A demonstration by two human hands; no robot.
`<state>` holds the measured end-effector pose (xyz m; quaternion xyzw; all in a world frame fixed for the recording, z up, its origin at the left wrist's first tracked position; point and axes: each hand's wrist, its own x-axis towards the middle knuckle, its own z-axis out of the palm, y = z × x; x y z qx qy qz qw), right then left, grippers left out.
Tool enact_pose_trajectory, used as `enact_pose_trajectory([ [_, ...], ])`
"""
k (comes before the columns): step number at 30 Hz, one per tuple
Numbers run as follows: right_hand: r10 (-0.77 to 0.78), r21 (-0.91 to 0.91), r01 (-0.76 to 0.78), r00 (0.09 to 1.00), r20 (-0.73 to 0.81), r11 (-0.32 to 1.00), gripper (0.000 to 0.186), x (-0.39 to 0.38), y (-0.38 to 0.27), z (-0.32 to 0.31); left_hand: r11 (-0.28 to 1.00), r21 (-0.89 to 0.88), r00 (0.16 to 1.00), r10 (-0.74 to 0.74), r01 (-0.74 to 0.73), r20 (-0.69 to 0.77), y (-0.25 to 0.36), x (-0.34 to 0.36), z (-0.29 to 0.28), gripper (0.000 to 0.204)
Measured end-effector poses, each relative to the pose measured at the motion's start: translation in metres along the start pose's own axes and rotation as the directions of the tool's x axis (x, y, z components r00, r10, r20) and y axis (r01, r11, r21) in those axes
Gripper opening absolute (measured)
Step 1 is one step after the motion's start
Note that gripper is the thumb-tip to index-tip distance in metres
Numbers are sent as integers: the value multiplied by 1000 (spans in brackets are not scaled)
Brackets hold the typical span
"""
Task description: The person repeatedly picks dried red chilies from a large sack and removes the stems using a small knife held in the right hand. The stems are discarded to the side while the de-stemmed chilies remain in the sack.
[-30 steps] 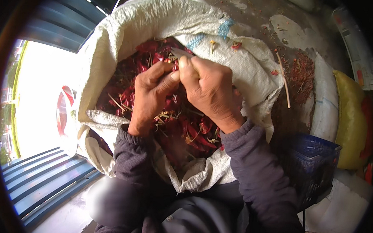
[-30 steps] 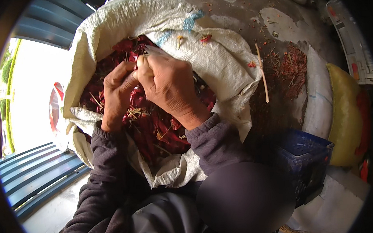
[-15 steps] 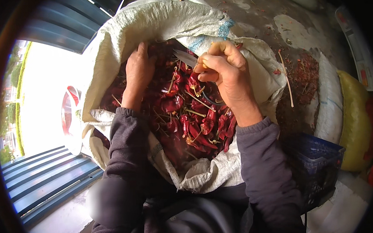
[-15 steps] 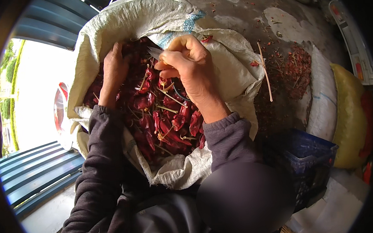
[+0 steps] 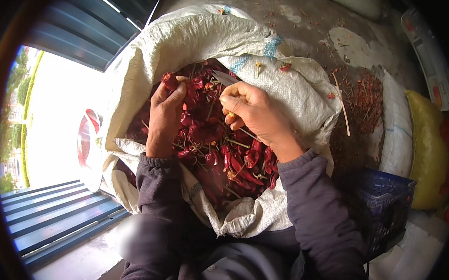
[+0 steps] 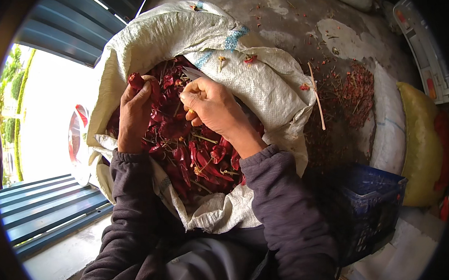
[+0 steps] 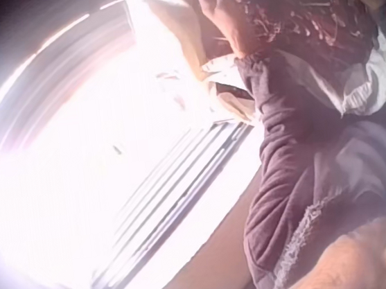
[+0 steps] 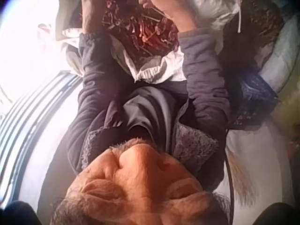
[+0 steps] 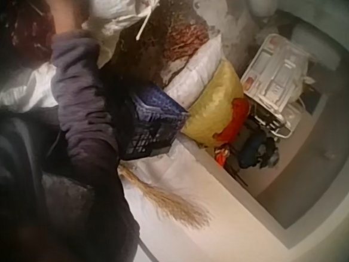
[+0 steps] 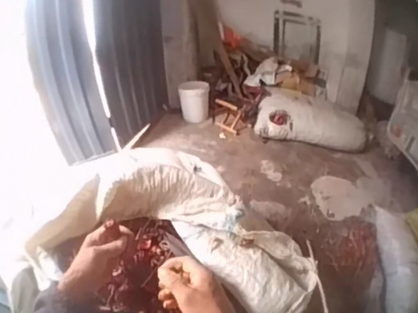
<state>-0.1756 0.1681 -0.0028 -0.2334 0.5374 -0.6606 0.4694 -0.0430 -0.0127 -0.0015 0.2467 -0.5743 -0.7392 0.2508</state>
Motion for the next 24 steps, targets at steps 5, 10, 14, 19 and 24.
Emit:
enact_pose_trajectory([
  [5, -55, -151, 50, 998, -31, 987, 30, 1, 1, 9, 975, -224, 987, 32, 4, 155, -9, -3, 5, 17],
  [10, -306, -441, 235, 947, -96, 866, 32, 4, 7, 14, 977, -204, 978, -28, 70, 205, -12, -8, 24, 19],
  [14, -406, -538, 301, 910, -86, 788, 24, 5, 6, 14, 971, -219, 964, -40, 99, 262, -7, -7, 25, 25],
  [19, -379, -479, 287, 919, -106, 829, 21, 5, 7, 14, 928, -356, 982, -49, 111, 180, -5, -3, 20, 31],
  [24, -308, -393, 235, 942, -134, 889, 20, 8, 9, 18, 969, -228, 985, -60, 96, 162, -7, 0, 10, 30],
])
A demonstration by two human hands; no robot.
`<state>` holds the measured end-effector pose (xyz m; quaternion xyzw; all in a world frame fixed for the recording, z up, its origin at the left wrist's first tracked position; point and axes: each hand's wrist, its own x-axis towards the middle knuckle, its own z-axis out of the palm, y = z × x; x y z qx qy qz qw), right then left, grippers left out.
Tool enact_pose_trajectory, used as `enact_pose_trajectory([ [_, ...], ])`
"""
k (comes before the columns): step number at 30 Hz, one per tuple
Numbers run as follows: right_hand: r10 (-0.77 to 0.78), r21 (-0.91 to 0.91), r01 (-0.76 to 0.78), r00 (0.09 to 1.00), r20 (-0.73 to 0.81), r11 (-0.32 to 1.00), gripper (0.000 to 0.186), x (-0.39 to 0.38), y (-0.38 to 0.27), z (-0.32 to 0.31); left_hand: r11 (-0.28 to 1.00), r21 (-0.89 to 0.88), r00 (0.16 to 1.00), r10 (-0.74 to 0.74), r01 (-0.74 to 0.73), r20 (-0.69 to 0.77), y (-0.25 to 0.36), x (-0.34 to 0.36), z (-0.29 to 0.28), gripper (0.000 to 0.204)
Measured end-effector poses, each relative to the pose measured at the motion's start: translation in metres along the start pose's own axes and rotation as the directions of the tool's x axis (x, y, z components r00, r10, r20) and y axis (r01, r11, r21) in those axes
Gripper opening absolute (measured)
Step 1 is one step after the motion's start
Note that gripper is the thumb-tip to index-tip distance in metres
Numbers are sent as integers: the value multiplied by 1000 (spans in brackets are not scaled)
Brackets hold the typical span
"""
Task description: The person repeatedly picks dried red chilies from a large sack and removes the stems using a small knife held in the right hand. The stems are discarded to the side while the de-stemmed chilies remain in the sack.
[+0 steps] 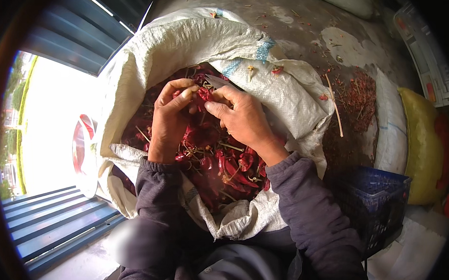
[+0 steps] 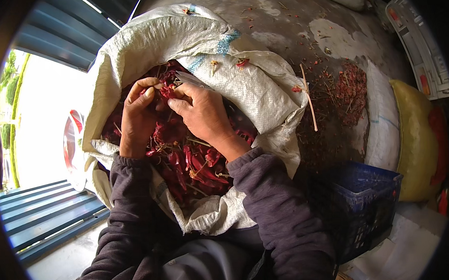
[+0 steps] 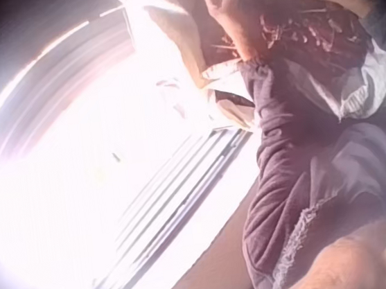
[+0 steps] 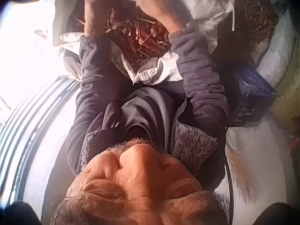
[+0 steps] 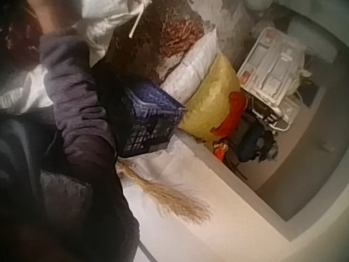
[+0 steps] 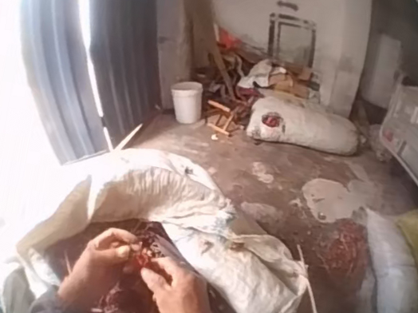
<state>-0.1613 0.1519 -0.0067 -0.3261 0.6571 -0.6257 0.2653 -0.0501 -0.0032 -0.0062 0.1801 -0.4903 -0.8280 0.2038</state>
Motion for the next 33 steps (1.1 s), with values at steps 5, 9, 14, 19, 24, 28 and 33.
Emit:
enact_pose_trajectory([
  [5, -49, -123, 50, 999, 9, 991, 19, -1, 5, -6, 873, 485, 999, -35, 49, -36, -1, -5, 21, 15],
  [9, -127, -339, 148, 988, 83, 929, 25, -3, 4, -3, 943, 242, 929, 284, -226, -238, 25, 2, -14, 6],
  [14, -191, -656, 329, 942, 275, 679, 28, -17, 17, 5, 943, 225, 901, 307, -245, -307, 24, 3, -27, 12],
  [19, -209, -618, 262, 965, 158, 741, 28, -12, 17, 7, 907, 401, 890, 284, -129, -357, 19, 3, -23, 10],
  [24, 33, -186, -15, 995, 97, 982, 33, -3, 12, -6, 882, 401, 959, 283, -249, -26, 19, -6, -14, 14],
  [28, 331, 285, -433, 879, 342, 855, 31, 0, 10, -18, 804, 583, 972, -24, -120, 232, 17, -18, 13, 39],
  [33, 342, 499, -476, 876, 339, 724, 24, -2, 10, -22, 608, 782, 980, -32, -138, 198, 12, -15, 12, 40],
])
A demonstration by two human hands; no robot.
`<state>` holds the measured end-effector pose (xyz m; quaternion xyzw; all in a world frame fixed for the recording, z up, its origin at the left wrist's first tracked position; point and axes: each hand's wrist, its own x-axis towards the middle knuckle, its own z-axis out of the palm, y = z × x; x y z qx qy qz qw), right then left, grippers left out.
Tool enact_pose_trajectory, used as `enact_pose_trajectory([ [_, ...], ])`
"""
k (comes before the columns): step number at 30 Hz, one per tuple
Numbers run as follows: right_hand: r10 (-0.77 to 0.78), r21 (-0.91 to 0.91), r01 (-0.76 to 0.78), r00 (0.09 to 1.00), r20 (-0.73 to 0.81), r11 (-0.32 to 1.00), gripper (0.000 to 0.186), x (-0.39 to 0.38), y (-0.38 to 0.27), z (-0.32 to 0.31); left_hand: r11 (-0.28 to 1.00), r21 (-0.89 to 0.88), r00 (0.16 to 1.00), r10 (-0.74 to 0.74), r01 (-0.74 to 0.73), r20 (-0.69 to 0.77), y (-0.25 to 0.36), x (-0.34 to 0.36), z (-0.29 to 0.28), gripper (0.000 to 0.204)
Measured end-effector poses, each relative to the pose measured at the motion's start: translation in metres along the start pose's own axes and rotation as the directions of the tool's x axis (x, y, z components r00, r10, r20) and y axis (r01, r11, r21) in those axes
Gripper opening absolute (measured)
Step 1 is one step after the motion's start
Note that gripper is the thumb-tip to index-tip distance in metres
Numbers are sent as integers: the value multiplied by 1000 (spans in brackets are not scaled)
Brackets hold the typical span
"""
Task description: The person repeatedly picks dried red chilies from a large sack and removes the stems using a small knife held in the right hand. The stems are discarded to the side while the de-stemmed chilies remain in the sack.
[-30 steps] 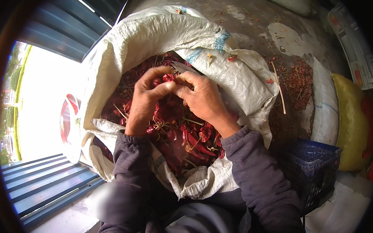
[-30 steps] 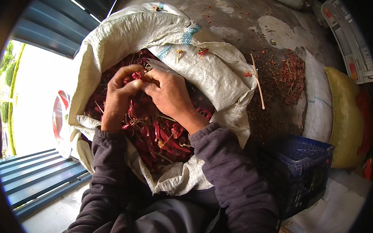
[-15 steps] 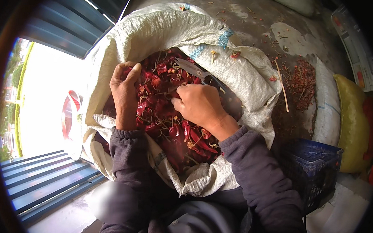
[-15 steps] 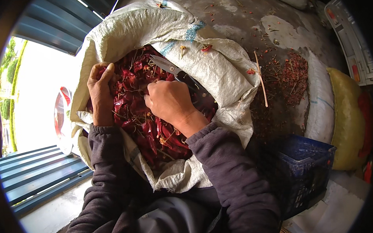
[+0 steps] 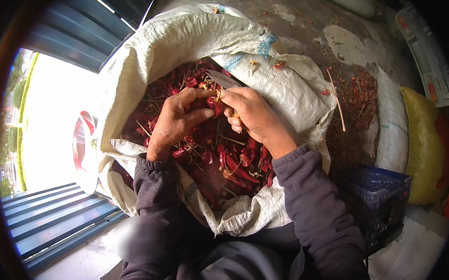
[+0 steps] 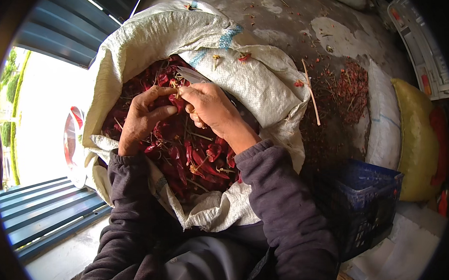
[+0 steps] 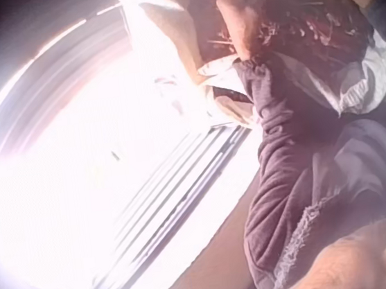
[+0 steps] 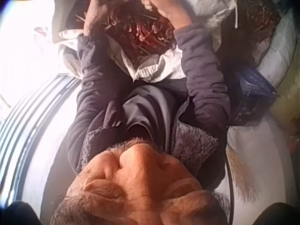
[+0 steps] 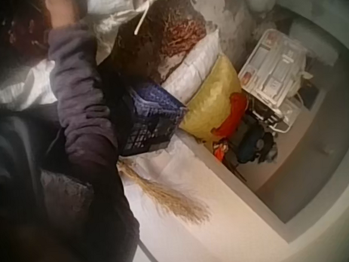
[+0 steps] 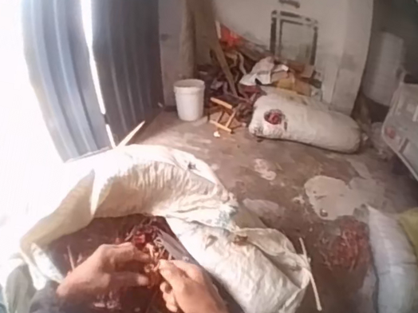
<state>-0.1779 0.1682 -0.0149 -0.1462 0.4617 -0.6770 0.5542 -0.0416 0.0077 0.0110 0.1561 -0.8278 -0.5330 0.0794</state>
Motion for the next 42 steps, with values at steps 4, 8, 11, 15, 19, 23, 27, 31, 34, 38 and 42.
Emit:
enact_pose_trajectory([
  [4, -319, -350, 286, 947, -38, 892, 30, 5, 7, 2, 1000, 25, 992, -15, 18, -124, -2, 2, 3, 32],
  [8, -610, -762, 451, 787, 94, 465, 39, -2, 3, 8, 999, 23, 986, 28, -25, -161, -6, 1, 4, 25],
  [11, -642, -903, 384, 745, 181, 191, 44, -1, 6, 8, 960, 232, 977, 186, -158, -105, 5, -1, 10, 23],
  [15, -619, -938, 343, 748, 240, 51, 42, -8, 4, 4, 896, 371, 956, 288, -246, -62, 7, -4, 11, 30],
  [19, -610, -954, 299, 749, 259, -38, 41, -14, -1, 5, 778, 516, 903, 430, -358, -22, 1, -2, 16, 26],
  [23, -598, -963, 244, 757, 263, -114, 42, -15, 1, 7, 769, 517, 885, 463, -377, -44, -1, 0, 21, 26],
  [27, -637, -913, 368, 749, 179, 177, 46, -13, -3, 9, 950, 236, 970, 228, -204, -80, 10, -7, 21, 26],
  [31, -534, -716, 400, 844, 44, 573, 50, -17, -9, 13, 984, -177, 995, -36, 18, -97, 13, -12, 26, 24],
  [34, -456, -580, 380, 890, 17, 720, 52, -17, -6, 11, 919, -382, 987, -143, 102, -78, 13, -14, 27, 18],
  [38, -305, -6, 308, 939, -162, 951, 43, -9, -23, -4, 980, -182, 996, 86, -86, -9, 7, -15, 32, 13],
  [42, -407, 124, 442, 884, -232, 889, 40, -2, -31, -6, 898, -437, 992, -3, -54, -129, -3, -11, 30, 17],
])
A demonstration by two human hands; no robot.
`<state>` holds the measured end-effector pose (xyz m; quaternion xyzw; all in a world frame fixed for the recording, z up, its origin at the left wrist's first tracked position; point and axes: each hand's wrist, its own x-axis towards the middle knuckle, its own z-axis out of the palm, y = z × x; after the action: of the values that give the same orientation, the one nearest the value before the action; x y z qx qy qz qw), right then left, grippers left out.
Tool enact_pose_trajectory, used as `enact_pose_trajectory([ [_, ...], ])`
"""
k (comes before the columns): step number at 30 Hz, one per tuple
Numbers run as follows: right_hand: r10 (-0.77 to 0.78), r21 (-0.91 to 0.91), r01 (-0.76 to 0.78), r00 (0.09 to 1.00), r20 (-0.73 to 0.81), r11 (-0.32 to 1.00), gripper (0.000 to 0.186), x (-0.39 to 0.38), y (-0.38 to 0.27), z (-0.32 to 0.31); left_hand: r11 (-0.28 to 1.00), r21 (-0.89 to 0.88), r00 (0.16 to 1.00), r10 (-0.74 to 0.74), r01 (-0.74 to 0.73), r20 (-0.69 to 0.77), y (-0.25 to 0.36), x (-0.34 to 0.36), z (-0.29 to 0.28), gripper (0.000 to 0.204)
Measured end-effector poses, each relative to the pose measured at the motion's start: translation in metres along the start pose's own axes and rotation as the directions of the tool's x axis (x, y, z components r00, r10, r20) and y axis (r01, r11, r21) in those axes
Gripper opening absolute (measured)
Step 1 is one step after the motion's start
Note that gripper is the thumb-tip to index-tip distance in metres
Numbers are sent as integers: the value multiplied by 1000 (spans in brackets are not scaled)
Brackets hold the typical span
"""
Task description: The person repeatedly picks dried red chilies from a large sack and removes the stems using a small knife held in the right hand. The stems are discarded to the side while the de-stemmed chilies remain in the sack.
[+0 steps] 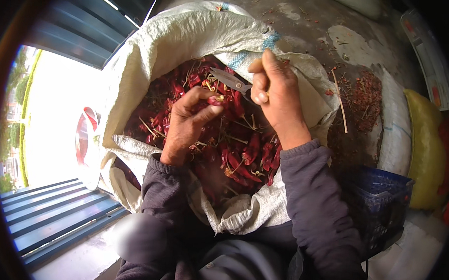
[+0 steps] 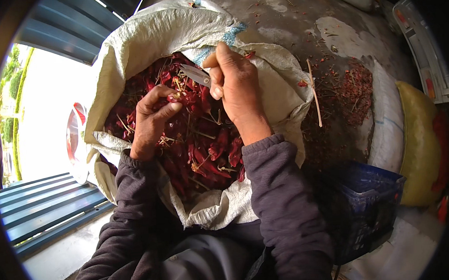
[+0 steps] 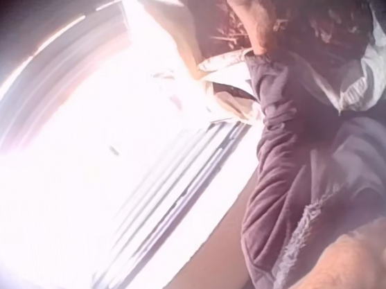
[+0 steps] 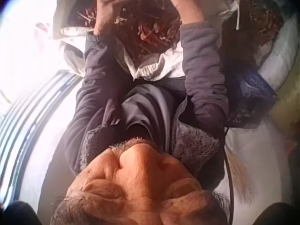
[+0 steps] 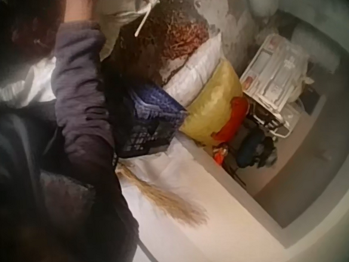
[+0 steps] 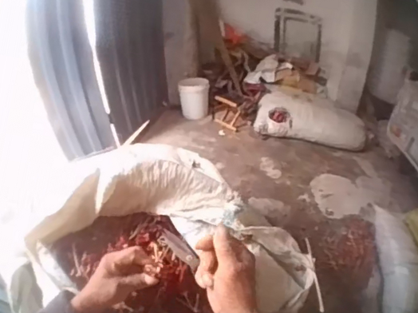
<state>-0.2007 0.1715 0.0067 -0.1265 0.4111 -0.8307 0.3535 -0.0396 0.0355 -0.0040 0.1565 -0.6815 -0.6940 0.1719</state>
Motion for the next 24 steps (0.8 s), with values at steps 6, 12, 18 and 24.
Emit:
enact_pose_trajectory([
  [6, -178, 365, 141, 981, 71, 920, 44, 7, -20, -35, 998, -65, 997, -6, 0, -82, 1, 11, 6, 13],
  [12, -474, -910, 374, 843, 254, 177, 41, -15, -7, -17, 980, -191, 987, -79, 51, -143, -10, 15, -3, 18],
  [18, -131, -857, 386, 883, 450, -340, 18, -29, 8, -16, 997, -63, 969, -53, 39, -242, -1, 17, -6, 23],
  [24, -151, -818, 336, 881, 448, -467, 16, -29, 10, -18, 986, -144, 969, -109, 78, -221, -2, 21, -14, 23],
])
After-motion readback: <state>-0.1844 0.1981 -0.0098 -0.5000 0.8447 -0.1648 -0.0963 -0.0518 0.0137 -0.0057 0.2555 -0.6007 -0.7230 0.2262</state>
